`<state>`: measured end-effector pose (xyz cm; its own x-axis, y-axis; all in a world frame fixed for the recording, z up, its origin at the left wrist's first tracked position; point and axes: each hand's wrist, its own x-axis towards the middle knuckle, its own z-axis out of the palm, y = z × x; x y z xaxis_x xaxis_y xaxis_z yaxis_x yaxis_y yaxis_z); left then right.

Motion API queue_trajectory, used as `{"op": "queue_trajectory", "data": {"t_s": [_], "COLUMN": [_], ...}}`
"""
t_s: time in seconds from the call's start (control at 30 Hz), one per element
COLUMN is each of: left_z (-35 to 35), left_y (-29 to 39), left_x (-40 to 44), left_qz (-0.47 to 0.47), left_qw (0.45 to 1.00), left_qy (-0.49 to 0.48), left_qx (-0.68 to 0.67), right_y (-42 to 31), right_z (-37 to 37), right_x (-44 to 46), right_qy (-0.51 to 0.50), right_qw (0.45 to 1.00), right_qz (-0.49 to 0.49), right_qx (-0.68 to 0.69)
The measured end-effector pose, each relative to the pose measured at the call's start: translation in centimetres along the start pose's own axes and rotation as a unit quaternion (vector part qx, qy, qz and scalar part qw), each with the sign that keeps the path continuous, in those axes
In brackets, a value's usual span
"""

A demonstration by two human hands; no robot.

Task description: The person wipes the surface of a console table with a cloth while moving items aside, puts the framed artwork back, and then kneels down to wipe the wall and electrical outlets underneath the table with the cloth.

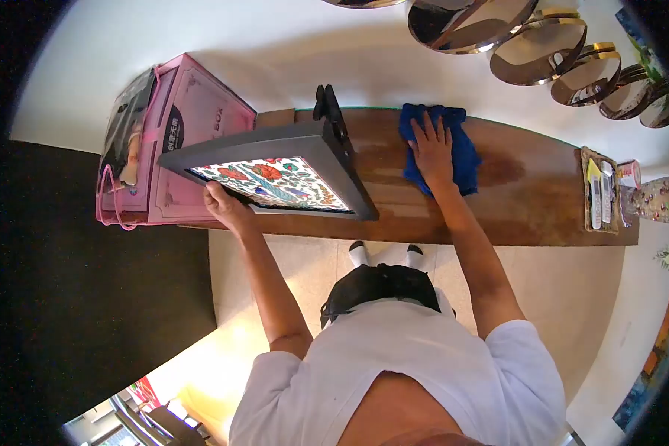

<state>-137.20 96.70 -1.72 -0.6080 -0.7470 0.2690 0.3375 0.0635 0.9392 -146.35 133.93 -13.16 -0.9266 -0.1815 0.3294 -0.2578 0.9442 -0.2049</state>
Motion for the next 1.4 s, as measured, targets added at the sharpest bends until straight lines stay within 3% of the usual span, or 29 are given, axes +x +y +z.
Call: {"op": "queue_trajectory", "data": {"t_s": [0.23,0.37,0.4,0.63,0.73,0.8,0.87,0.97,1.03,1.07,1.17,1.27,1.4], "left_z": [0.0,-2.0,-6.9,-10.0,-10.9,-11.3,-11.5,-11.5,-11.4,-11.3,-10.4,-9.4,-8.4], "left_y": [1.1,0.8,-3.2,2.4,5.7,7.5,9.0,10.3,10.7,10.9,10.5,10.5,10.4], "left_x": [0.5,1.9,4.7,5.1,5.6,5.6,5.7,5.1,4.5,4.4,3.4,3.3,2.7], "left_qz": [-0.018,0.029,-0.065,-0.016,-0.012,-0.011,-0.011,-0.008,-0.009,-0.009,-0.016,-0.016,-0.015], "left_qw": [0.999,0.999,0.943,0.9,0.87,0.855,0.843,0.831,0.824,0.821,0.811,0.801,0.793], "left_qy": [0.026,-0.021,-0.128,-0.288,-0.352,-0.386,-0.412,-0.437,-0.453,-0.46,-0.475,-0.489,-0.504], "left_qx": [-0.002,-0.004,-0.301,-0.326,-0.346,-0.346,-0.346,-0.344,-0.341,-0.337,-0.342,-0.344,-0.343], "right_y": [-0.3,-0.5,-0.6,0.2,-4.5,-7.7,-11.1,-13.3,-13.7,-13.3,-11.0,-5.0,7.8], "right_z": [-0.1,-0.2,-0.4,0.3,-4.4,-5.7,-3.1,-4.1,-0.9,0.2,-1.5,-10.3,-10.6], "right_x": [0.3,0.7,0.8,1.3,2.3,2.3,1.4,1.5,1.5,1.4,0.7,-0.8,-4.9], "right_qy": [-0.01,0.0,0.002,0.006,-0.062,0.009,0.014,-0.138,-0.125,-0.118,-0.008,-0.017,0.057], "right_qw": [1.0,1.0,1.0,1.0,0.992,0.992,0.923,0.9,0.937,0.954,0.916,0.942,0.96], "right_qz": [0.01,0.006,0.005,-0.005,0.098,-0.001,0.008,0.001,-0.001,0.005,-0.005,0.075,0.155], "right_qx": [-0.001,-0.005,-0.001,0.015,0.044,0.126,0.384,0.413,0.325,0.277,0.401,0.326,0.226]}}
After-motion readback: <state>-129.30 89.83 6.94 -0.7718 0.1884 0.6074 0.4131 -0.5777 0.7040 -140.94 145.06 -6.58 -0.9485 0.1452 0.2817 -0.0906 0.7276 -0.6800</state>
